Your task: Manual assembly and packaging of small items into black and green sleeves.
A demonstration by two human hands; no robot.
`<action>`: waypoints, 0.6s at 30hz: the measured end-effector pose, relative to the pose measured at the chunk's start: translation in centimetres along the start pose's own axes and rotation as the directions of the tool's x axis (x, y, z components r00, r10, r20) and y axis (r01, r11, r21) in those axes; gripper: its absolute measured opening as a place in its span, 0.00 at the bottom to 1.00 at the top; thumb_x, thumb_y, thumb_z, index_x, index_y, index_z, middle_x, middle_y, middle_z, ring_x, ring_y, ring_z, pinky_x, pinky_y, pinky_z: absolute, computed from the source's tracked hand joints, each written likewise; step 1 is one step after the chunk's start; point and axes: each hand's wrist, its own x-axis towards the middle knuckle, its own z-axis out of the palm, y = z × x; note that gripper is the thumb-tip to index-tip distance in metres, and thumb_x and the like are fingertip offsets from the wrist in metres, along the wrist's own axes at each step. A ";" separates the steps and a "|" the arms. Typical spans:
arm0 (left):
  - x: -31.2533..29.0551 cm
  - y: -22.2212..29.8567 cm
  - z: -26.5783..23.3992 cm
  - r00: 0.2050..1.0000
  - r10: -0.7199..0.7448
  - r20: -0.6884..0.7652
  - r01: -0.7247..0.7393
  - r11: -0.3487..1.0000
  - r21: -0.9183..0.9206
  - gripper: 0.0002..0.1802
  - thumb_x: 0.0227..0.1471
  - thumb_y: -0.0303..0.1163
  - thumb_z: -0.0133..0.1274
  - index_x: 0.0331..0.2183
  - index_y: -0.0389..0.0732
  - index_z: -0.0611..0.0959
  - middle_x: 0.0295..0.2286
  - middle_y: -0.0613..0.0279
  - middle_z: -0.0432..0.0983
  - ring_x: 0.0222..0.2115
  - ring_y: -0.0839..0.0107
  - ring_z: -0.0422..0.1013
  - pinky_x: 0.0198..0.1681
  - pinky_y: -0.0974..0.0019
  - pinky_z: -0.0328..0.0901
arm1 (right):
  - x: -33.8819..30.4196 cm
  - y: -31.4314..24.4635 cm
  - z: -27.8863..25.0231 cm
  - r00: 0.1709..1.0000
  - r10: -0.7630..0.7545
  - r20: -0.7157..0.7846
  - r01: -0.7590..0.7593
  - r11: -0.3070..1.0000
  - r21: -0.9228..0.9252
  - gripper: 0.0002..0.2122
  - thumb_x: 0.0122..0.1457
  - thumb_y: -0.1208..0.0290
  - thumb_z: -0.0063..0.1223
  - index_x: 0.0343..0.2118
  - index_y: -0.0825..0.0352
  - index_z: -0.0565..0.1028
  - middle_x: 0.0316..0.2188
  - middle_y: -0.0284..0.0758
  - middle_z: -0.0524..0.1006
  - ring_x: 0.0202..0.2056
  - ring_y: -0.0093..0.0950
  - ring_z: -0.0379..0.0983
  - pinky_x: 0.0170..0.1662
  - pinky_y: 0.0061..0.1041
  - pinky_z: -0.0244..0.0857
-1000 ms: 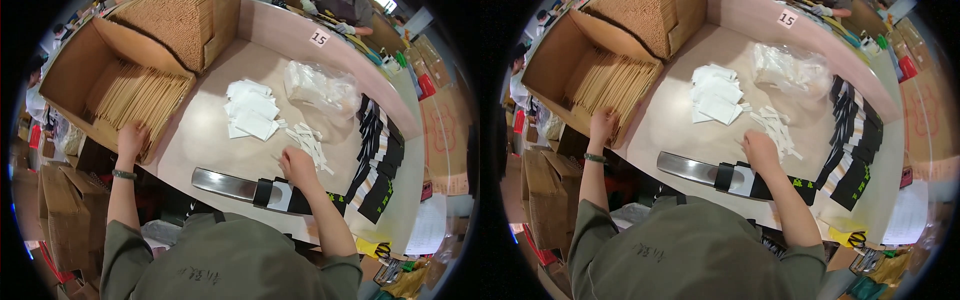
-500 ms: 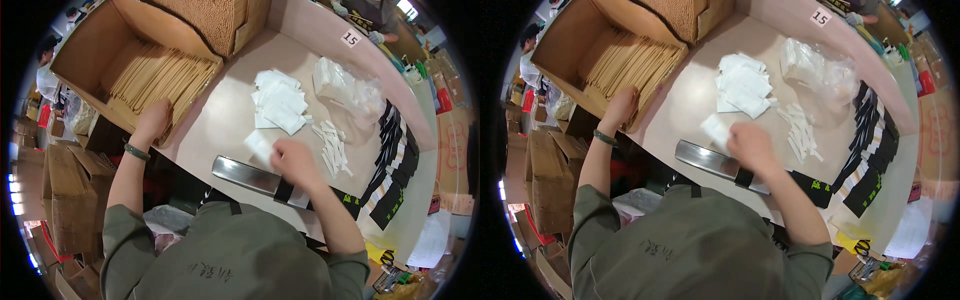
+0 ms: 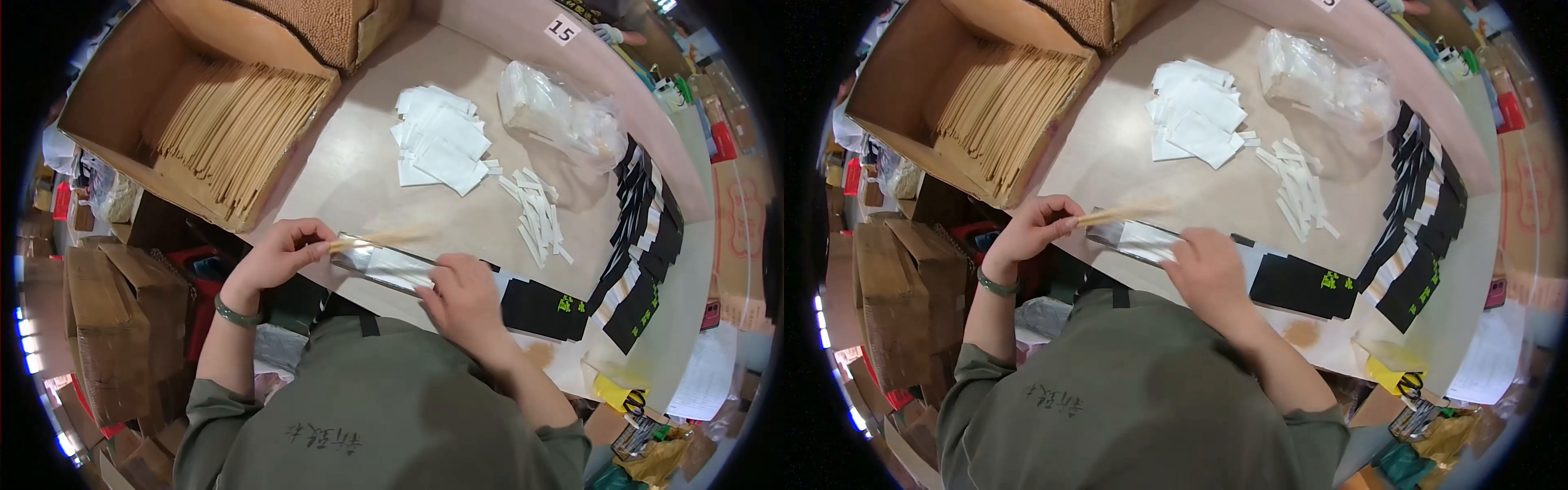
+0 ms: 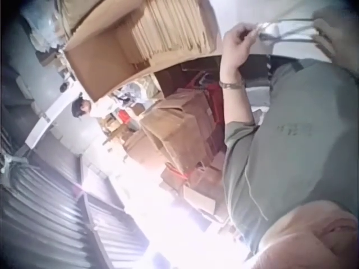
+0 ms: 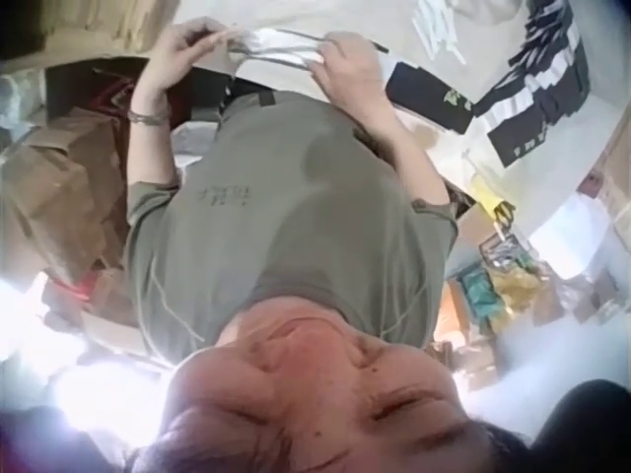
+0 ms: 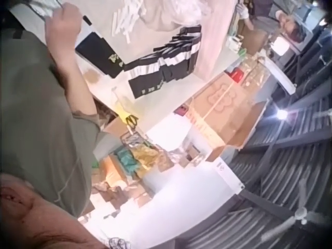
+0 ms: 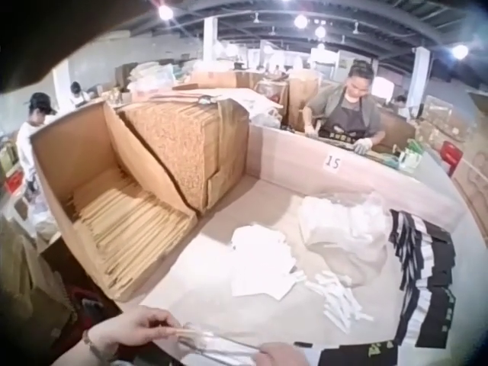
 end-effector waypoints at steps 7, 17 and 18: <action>4.9 -1.3 8.1 0.975 0.188 0.116 -0.221 0.831 0.510 0.10 0.46 0.23 0.61 0.34 0.37 0.79 0.29 0.58 0.76 0.31 0.65 0.74 0.34 0.65 0.68 | -2.5 2.0 -1.0 0.992 0.009 0.124 -0.009 1.000 -0.001 0.16 0.43 0.68 0.70 0.29 0.68 0.71 0.55 0.50 0.67 0.55 0.50 0.64 0.55 0.43 0.61; 5.6 -0.8 13.8 0.976 0.160 -0.147 -0.114 0.953 0.282 0.14 0.48 0.26 0.60 0.39 0.38 0.80 0.35 0.56 0.74 0.35 0.64 0.74 0.38 0.64 0.69 | -2.6 2.8 -0.1 0.995 0.047 0.088 -0.041 0.997 -0.068 0.18 0.44 0.69 0.68 0.34 0.70 0.72 0.54 0.51 0.66 0.56 0.50 0.63 0.57 0.44 0.60; 4.8 0.2 14.7 0.973 0.229 0.025 -0.222 0.906 0.360 0.22 0.47 0.28 0.63 0.45 0.37 0.77 0.43 0.53 0.72 0.42 0.62 0.72 0.44 0.64 0.67 | -2.6 3.1 -0.1 0.995 0.020 0.096 -0.014 0.998 -0.063 0.17 0.44 0.71 0.67 0.35 0.70 0.72 0.53 0.50 0.67 0.55 0.50 0.63 0.56 0.44 0.61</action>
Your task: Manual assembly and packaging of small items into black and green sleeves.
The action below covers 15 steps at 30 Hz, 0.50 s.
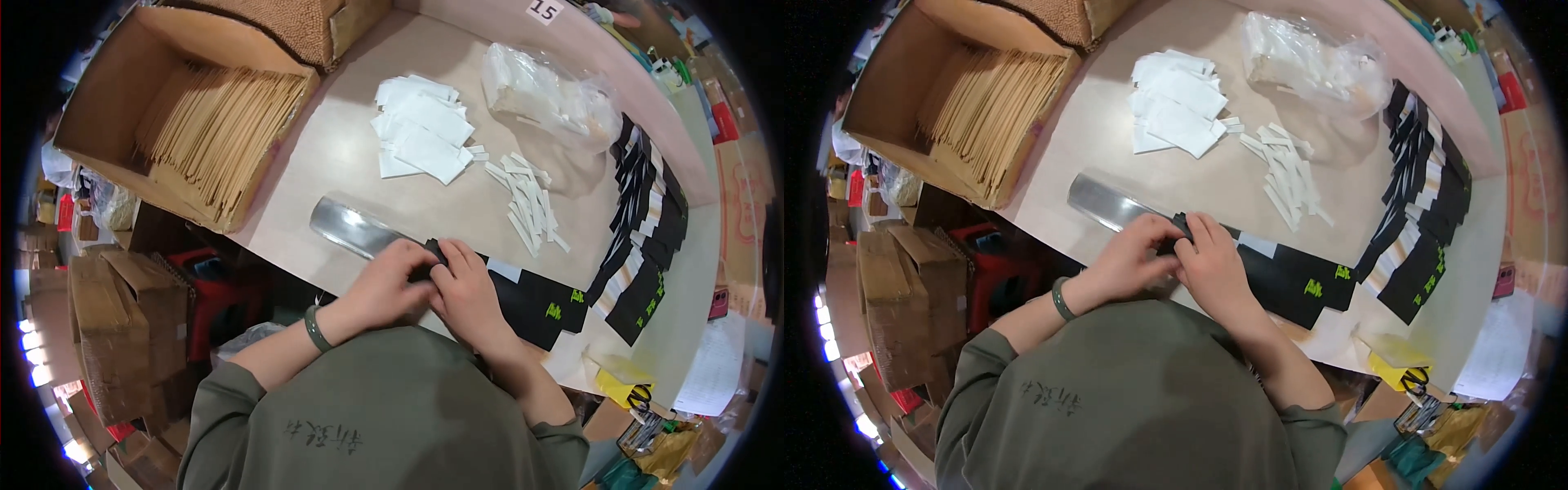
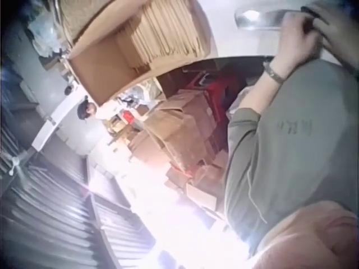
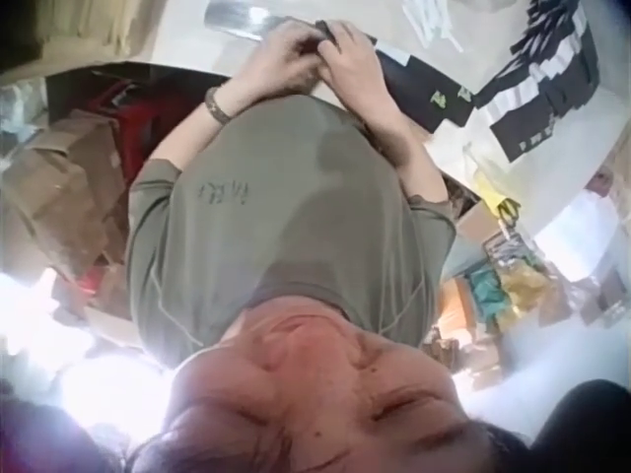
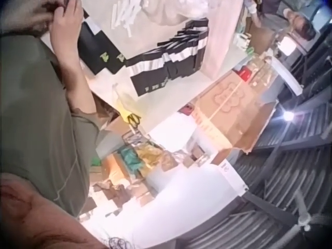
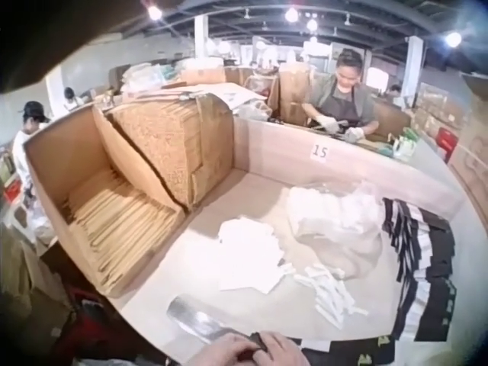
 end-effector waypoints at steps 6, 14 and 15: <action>-0.6 -1.6 -5.6 0.948 0.318 -0.013 -0.208 0.647 0.734 0.42 0.32 0.39 0.71 0.51 0.42 0.72 0.43 0.52 0.71 0.44 0.54 0.70 0.44 0.58 0.67 | 0.6 0.0 -1.6 0.995 -0.093 -0.036 0.095 0.994 0.049 0.18 0.45 0.72 0.65 0.42 0.60 0.76 0.45 0.44 0.69 0.44 0.44 0.68 0.46 0.40 0.65; -1.2 -1.7 -7.0 0.928 -0.373 -0.016 0.372 0.920 0.128 0.19 0.37 0.32 0.64 0.32 0.36 0.74 0.23 0.58 0.72 0.24 0.64 0.70 0.30 0.64 0.66 | -2.4 11.4 -13.7 0.939 0.292 -0.182 -0.341 0.860 -0.380 0.11 0.50 0.62 0.65 0.28 0.65 0.81 0.50 0.49 0.72 0.52 0.45 0.67 0.56 0.42 0.60; -1.8 -3.0 -6.0 0.941 -0.337 0.043 0.338 0.940 -0.043 0.18 0.39 0.32 0.61 0.33 0.35 0.74 0.24 0.56 0.71 0.24 0.67 0.69 0.31 0.65 0.65 | -3.0 10.3 -13.0 0.958 0.263 -0.111 -0.285 0.899 -0.332 0.14 0.49 0.61 0.65 0.33 0.66 0.80 0.53 0.50 0.69 0.54 0.47 0.65 0.58 0.43 0.58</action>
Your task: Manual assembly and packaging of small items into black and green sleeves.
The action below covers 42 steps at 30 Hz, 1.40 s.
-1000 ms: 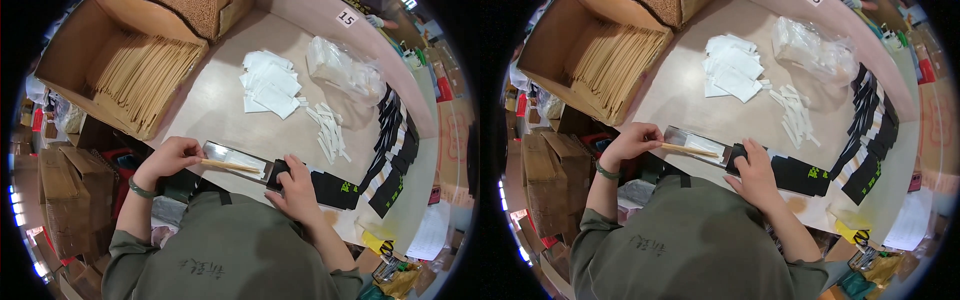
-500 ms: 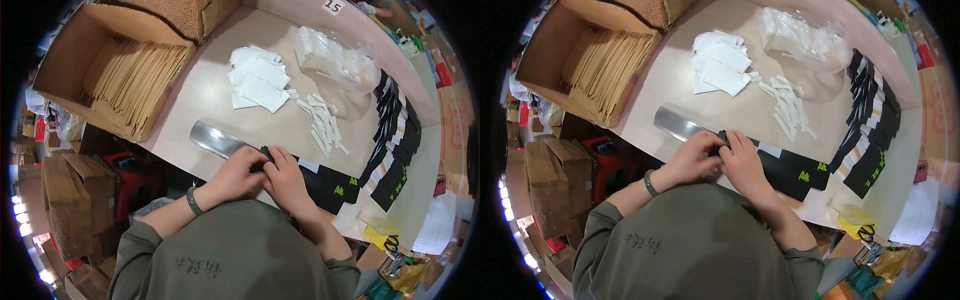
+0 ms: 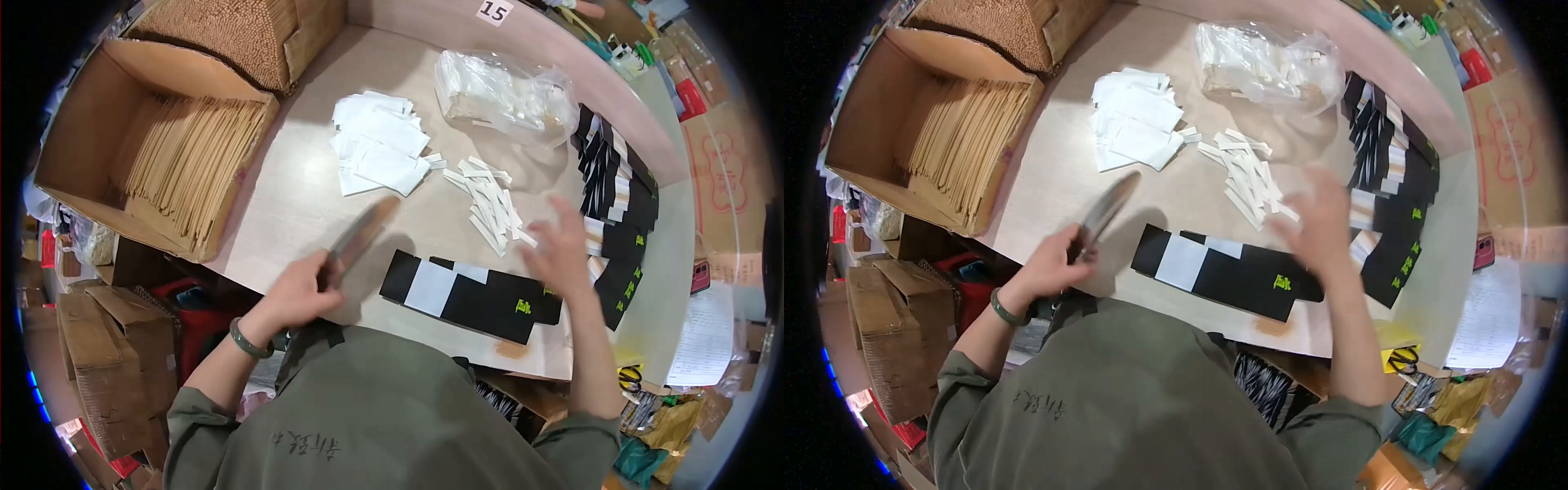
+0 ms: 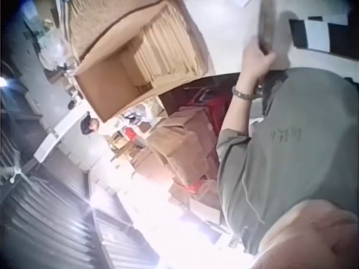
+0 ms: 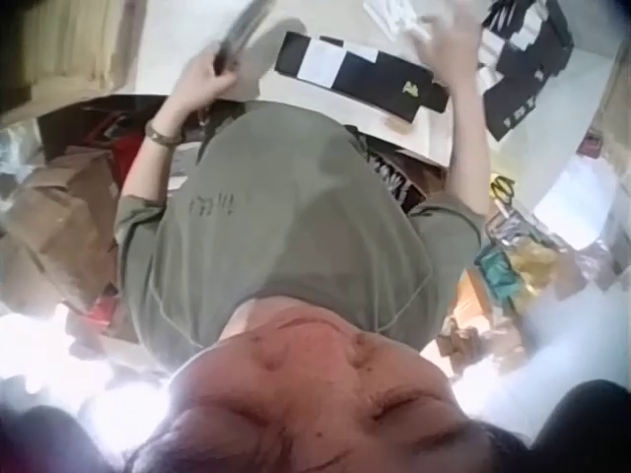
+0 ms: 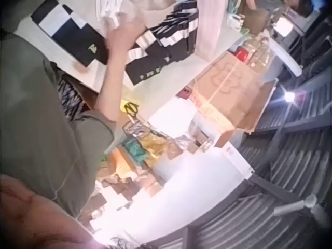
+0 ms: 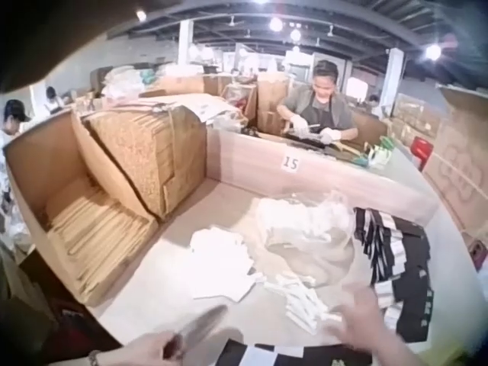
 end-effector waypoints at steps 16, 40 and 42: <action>1.2 2.3 3.1 0.995 -0.021 -0.097 0.038 0.983 0.179 0.19 0.41 0.29 0.61 0.38 0.36 0.74 0.28 0.53 0.74 0.29 0.58 0.72 0.34 0.62 0.67 | -0.5 -14.0 7.5 0.955 0.143 0.258 -0.185 0.972 0.147 0.21 0.59 0.54 0.53 0.17 0.66 0.73 0.17 0.40 0.74 0.25 0.42 0.73 0.28 0.40 0.65; 1.9 0.9 -4.2 0.798 0.599 -0.070 -0.404 0.617 0.675 0.35 0.37 0.34 0.69 0.50 0.41 0.75 0.48 0.52 0.72 0.49 0.51 0.68 0.52 0.56 0.65 | 4.8 -1.0 7.5 0.806 0.572 0.153 -0.590 0.759 0.273 0.09 0.54 0.64 0.58 0.31 0.66 0.78 0.30 0.41 0.79 0.33 0.41 0.76 0.37 0.37 0.69; 1.8 -1.1 -8.6 0.685 0.643 -0.343 -0.244 0.646 0.723 0.23 0.45 0.30 0.65 0.44 0.39 0.79 0.42 0.50 0.76 0.44 0.52 0.72 0.48 0.57 0.67 | 4.6 -1.8 6.9 0.849 0.515 0.116 -0.527 0.817 0.235 0.09 0.53 0.65 0.59 0.30 0.65 0.79 0.30 0.40 0.79 0.33 0.40 0.76 0.37 0.37 0.69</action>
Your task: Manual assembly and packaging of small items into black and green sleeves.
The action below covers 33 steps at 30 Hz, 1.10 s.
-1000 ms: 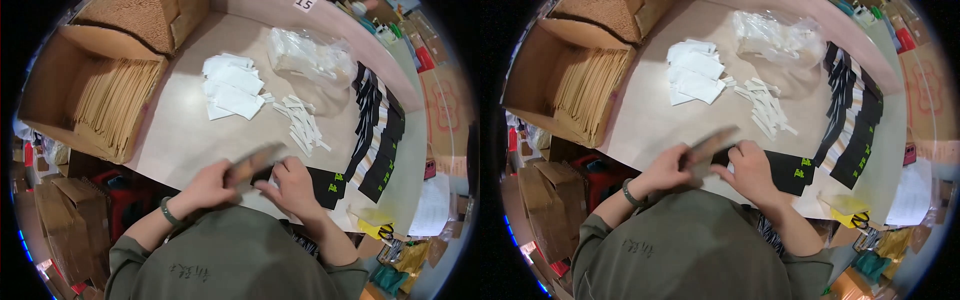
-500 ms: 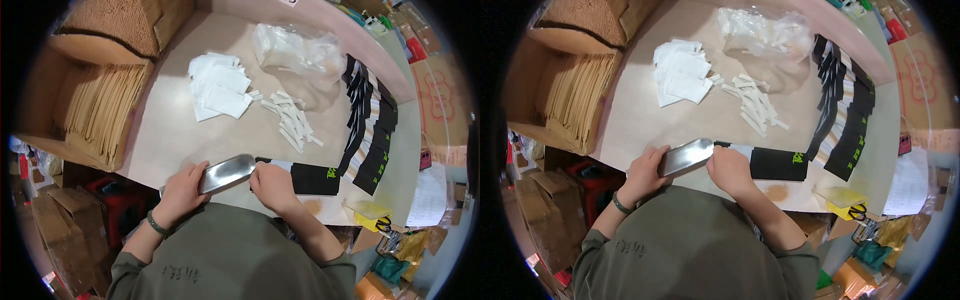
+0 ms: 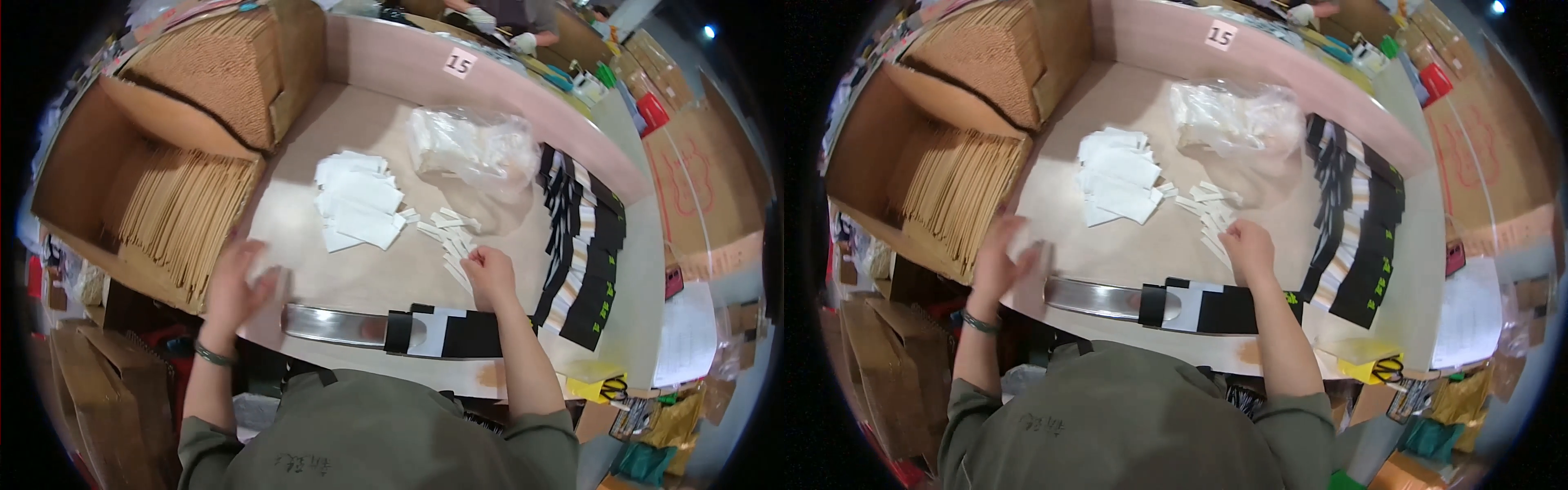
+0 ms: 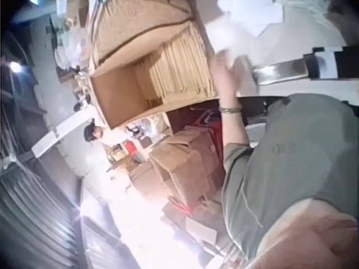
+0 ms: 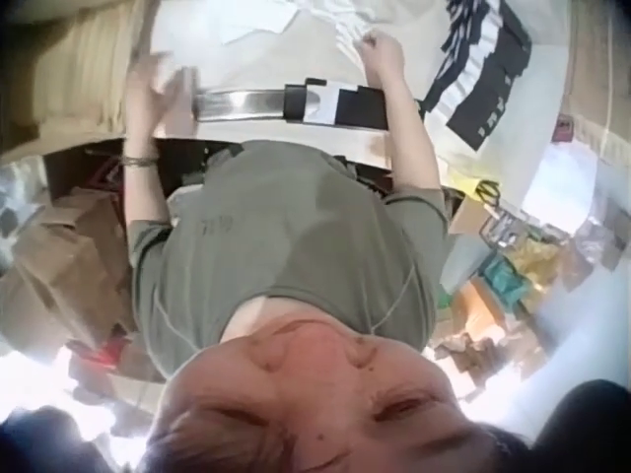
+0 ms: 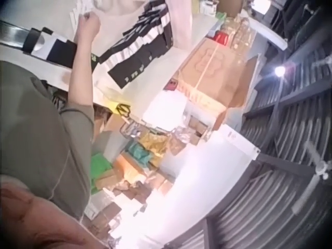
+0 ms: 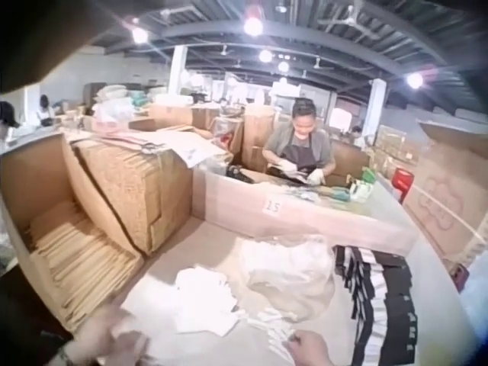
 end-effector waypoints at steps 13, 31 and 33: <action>-1.4 -10.5 -3.5 0.886 -0.456 0.082 0.397 0.839 0.371 0.07 0.56 0.33 0.50 0.33 0.41 0.79 0.31 0.47 0.75 0.34 0.46 0.73 0.36 0.48 0.67 | 3.2 -10.7 7.8 0.880 -0.475 0.031 0.475 0.873 -0.113 0.07 0.55 0.67 0.54 0.28 0.66 0.78 0.29 0.42 0.78 0.35 0.43 0.75 0.39 0.42 0.68; -3.7 -3.5 -2.1 0.716 -0.653 -0.246 0.544 0.743 -0.391 0.08 0.65 0.29 0.44 0.39 0.36 0.76 0.24 0.70 0.62 0.27 0.81 0.59 0.31 0.76 0.58 | -10.1 -13.4 5.2 0.762 -0.607 0.226 0.531 0.785 0.319 0.05 0.53 0.70 0.57 0.26 0.64 0.76 0.26 0.36 0.73 0.34 0.38 0.72 0.35 0.36 0.68; -5.1 -1.2 0.4 0.842 -0.526 -0.120 0.423 0.781 -0.460 0.07 0.64 0.25 0.44 0.38 0.36 0.77 0.25 0.70 0.62 0.28 0.79 0.60 0.33 0.75 0.59 | -10.9 -13.7 8.3 0.706 -0.673 0.222 0.648 0.740 0.183 0.03 0.51 0.72 0.58 0.25 0.64 0.75 0.27 0.35 0.73 0.36 0.37 0.71 0.35 0.34 0.67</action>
